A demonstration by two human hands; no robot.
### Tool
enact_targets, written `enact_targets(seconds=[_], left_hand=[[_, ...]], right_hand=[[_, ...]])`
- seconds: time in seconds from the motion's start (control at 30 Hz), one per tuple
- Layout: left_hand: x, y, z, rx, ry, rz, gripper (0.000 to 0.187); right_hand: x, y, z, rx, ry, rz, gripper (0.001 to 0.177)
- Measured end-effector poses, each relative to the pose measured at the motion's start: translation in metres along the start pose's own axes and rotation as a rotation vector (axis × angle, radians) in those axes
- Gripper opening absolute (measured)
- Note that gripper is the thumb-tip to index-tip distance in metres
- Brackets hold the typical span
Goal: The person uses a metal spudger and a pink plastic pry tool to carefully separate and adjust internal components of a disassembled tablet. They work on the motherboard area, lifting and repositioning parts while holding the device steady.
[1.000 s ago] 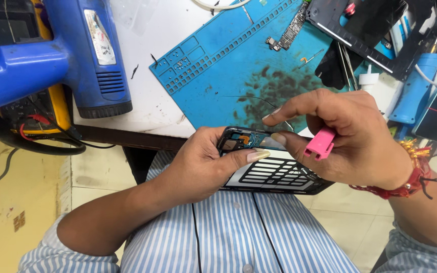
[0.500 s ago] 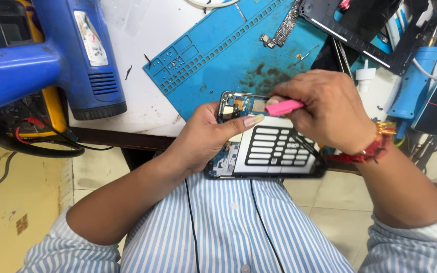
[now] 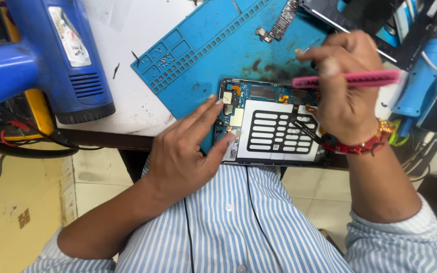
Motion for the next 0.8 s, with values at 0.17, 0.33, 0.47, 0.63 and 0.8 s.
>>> enact_targets(seconds=[0.17,0.33,0.47,0.63,0.8], left_hand=[[0.000,0.014,0.019,0.203,-0.069,0.123,0.033],[0.006,0.030,0.032,0.306,-0.067,0.196,0.033],[0.011,0.035,0.036,0.315,-0.063,0.197,0.032],[0.015,0.037,0.034,0.323,-0.052,0.237,0.031],[0.016,0.038,0.034,0.324,-0.043,0.247,0.030]], right_hand=[[0.020,-0.005,-0.012,0.274,0.210,0.563,0.015],[0.033,0.004,-0.017,0.156,0.285,0.424,0.023],[0.039,-0.001,-0.018,0.140,0.305,0.425,0.024],[0.046,-0.001,-0.020,0.075,0.260,0.433,0.024],[0.047,-0.004,-0.021,0.101,0.265,0.478,0.026]])
Point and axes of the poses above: each hand's wrist, its own z-axis towards the middle knuckle, its own x-axis out of the palm, y = z × x, the point moved 4 cm from there along z, towards the middle knuckle, and after that the axes turned 14 degrees about x, right-handed, at the moved point
